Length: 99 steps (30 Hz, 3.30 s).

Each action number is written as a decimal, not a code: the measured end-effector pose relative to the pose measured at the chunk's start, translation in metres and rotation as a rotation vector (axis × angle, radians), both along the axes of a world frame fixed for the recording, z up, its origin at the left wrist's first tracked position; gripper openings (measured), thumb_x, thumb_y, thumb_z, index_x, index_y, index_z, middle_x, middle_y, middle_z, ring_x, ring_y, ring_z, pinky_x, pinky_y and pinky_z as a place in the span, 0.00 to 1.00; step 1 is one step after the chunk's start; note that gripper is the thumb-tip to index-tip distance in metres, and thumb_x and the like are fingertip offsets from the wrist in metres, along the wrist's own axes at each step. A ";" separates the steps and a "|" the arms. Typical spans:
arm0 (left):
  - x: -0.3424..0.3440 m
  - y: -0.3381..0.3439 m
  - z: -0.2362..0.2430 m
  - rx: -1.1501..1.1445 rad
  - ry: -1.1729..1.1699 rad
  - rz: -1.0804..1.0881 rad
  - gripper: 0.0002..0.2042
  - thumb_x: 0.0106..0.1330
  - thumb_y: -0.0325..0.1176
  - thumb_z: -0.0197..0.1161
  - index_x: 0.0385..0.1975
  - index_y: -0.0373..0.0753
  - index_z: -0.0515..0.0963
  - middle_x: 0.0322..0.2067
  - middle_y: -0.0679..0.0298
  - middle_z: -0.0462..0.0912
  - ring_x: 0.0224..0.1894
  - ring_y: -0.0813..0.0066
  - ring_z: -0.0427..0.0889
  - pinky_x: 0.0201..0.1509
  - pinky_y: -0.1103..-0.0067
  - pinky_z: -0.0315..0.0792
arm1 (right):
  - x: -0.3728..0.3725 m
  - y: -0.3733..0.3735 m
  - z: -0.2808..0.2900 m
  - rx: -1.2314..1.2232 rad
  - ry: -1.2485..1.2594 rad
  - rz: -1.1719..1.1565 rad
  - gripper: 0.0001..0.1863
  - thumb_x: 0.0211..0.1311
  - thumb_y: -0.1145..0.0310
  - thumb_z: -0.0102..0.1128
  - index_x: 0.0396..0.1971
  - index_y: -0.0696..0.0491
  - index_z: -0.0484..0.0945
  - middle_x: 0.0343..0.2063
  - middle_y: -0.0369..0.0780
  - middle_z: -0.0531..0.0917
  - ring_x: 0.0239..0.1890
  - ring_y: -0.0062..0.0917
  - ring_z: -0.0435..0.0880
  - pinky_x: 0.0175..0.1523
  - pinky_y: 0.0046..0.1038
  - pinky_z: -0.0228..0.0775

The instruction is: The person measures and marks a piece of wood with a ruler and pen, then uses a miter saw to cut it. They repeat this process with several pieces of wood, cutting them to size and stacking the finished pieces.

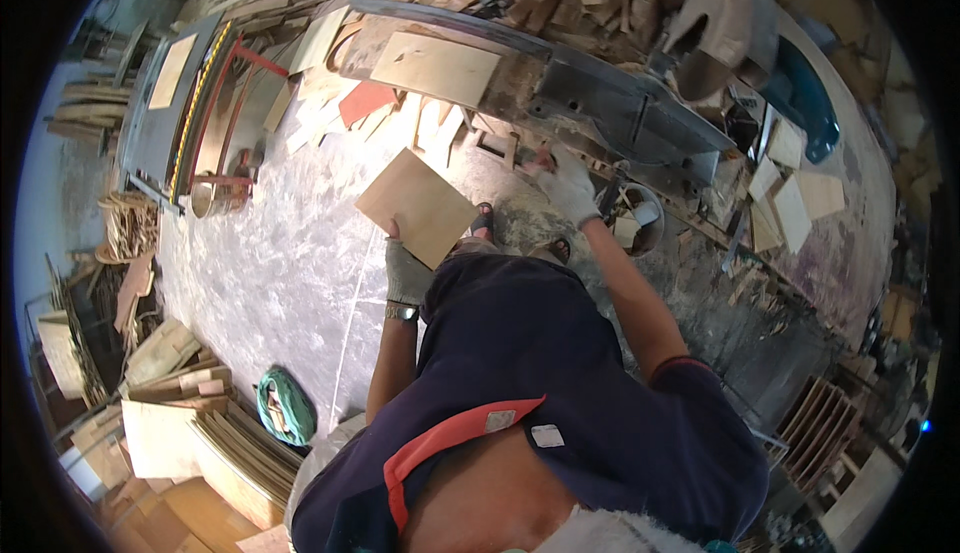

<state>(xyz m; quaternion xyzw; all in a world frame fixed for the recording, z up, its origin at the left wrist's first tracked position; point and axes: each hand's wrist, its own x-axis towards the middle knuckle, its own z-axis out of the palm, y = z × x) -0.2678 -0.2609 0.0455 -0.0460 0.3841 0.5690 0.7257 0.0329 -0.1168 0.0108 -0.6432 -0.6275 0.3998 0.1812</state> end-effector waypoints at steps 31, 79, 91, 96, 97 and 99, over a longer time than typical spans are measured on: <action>-0.044 0.099 -0.021 0.126 0.145 -0.273 0.40 0.69 0.66 0.54 0.72 0.44 0.58 0.68 0.51 0.66 0.66 0.44 0.70 0.62 0.41 0.71 | 0.106 -0.023 0.036 0.203 -0.677 -0.104 0.46 0.40 0.47 0.77 0.60 0.51 0.71 0.64 0.56 0.67 0.69 0.51 0.63 0.74 0.52 0.53; 0.213 0.254 -0.060 1.373 2.315 -0.973 0.33 0.54 0.41 0.74 0.63 0.56 0.74 0.66 0.61 0.70 0.68 0.50 0.68 0.57 0.53 0.70 | 0.180 -0.009 -0.004 0.159 0.429 -0.652 0.29 0.64 0.50 0.66 0.54 0.58 0.80 0.51 0.43 0.85 0.60 0.35 0.80 0.65 0.40 0.73; 0.217 0.247 -0.048 1.354 2.327 -1.053 0.40 0.53 0.40 0.76 0.70 0.58 0.67 0.71 0.60 0.65 0.69 0.46 0.66 0.59 0.51 0.70 | 0.161 -0.122 -0.014 0.625 2.191 0.131 0.48 0.44 0.23 0.65 0.53 0.50 0.85 0.61 0.42 0.81 0.74 0.46 0.62 0.78 0.60 0.47; 0.217 0.246 -0.047 1.345 2.350 -1.031 0.39 0.53 0.43 0.76 0.69 0.58 0.68 0.73 0.61 0.64 0.71 0.46 0.64 0.58 0.52 0.70 | 0.161 -0.129 -0.013 0.664 2.162 0.189 0.39 0.52 0.31 0.67 0.52 0.48 0.85 0.56 0.41 0.84 0.68 0.44 0.69 0.78 0.57 0.49; 0.217 0.245 -0.047 1.362 2.339 -1.032 0.39 0.53 0.44 0.76 0.68 0.58 0.69 0.72 0.61 0.64 0.70 0.47 0.65 0.58 0.52 0.70 | 0.162 -0.130 -0.015 0.673 2.167 0.143 0.34 0.55 0.34 0.67 0.48 0.48 0.86 0.51 0.40 0.86 0.65 0.43 0.72 0.77 0.56 0.53; 0.219 0.245 -0.045 1.341 2.325 -1.050 0.37 0.52 0.46 0.77 0.66 0.58 0.70 0.71 0.61 0.65 0.69 0.49 0.66 0.58 0.52 0.70 | 0.164 -0.130 -0.023 0.621 2.153 -0.038 0.25 0.61 0.39 0.66 0.38 0.48 0.86 0.40 0.38 0.86 0.58 0.40 0.77 0.71 0.53 0.62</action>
